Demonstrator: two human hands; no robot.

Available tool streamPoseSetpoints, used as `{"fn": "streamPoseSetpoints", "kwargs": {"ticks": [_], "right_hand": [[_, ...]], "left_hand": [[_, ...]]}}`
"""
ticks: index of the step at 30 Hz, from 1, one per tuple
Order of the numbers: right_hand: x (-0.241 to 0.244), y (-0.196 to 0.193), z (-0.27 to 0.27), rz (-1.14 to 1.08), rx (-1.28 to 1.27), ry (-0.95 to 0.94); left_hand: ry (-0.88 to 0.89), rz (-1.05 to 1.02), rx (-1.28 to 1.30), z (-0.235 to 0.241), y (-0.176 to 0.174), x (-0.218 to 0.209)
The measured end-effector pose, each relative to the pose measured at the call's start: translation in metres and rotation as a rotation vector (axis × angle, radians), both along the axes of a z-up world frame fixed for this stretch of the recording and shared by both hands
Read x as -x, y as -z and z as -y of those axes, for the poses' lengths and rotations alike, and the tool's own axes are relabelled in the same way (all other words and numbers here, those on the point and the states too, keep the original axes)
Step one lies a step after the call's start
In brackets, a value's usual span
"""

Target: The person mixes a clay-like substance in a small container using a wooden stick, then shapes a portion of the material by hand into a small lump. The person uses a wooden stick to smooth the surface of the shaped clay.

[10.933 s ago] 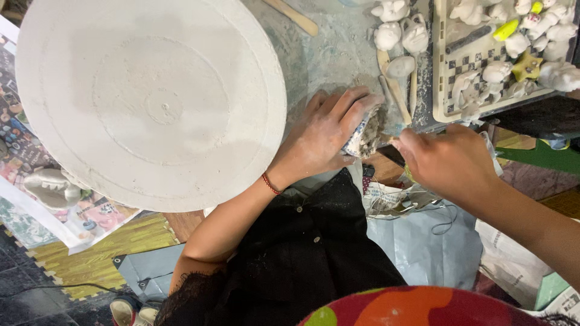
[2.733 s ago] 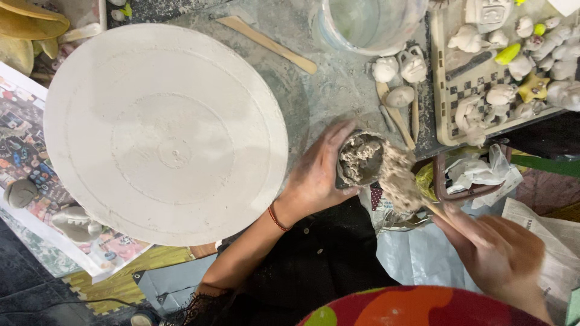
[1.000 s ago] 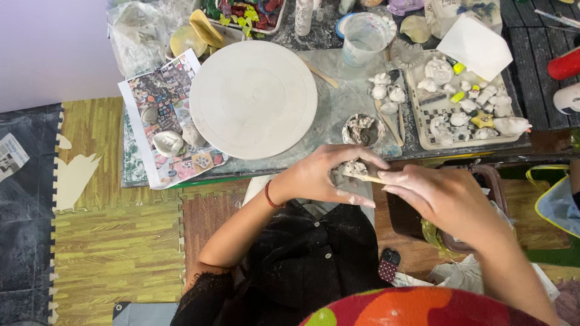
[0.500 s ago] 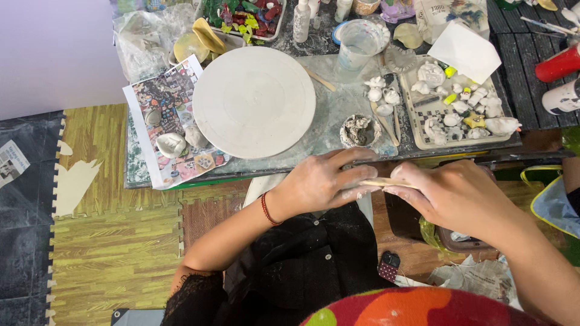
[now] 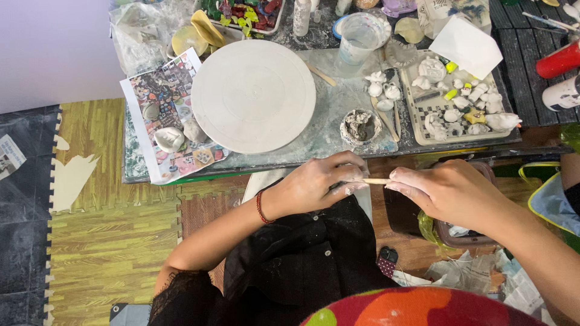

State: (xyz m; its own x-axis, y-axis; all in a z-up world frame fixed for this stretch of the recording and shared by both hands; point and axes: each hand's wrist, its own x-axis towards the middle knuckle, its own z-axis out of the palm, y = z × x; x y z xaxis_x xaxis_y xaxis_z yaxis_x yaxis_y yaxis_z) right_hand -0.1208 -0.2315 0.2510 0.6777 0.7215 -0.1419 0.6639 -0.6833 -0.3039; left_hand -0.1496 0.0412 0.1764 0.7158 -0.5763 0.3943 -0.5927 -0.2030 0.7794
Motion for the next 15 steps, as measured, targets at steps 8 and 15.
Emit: {"fn": "streamPoseSetpoints", "kwargs": {"ticks": [8,15], "right_hand": [[0.007,0.014,0.003,0.008,-0.092,0.033],[0.000,0.028,0.010,-0.018,-0.007,0.319]], "left_hand": [[-0.038,-0.034,0.013,-0.011,0.016,0.002],[-0.117,-0.065,0.284,-0.041,0.070,-0.003]]}}
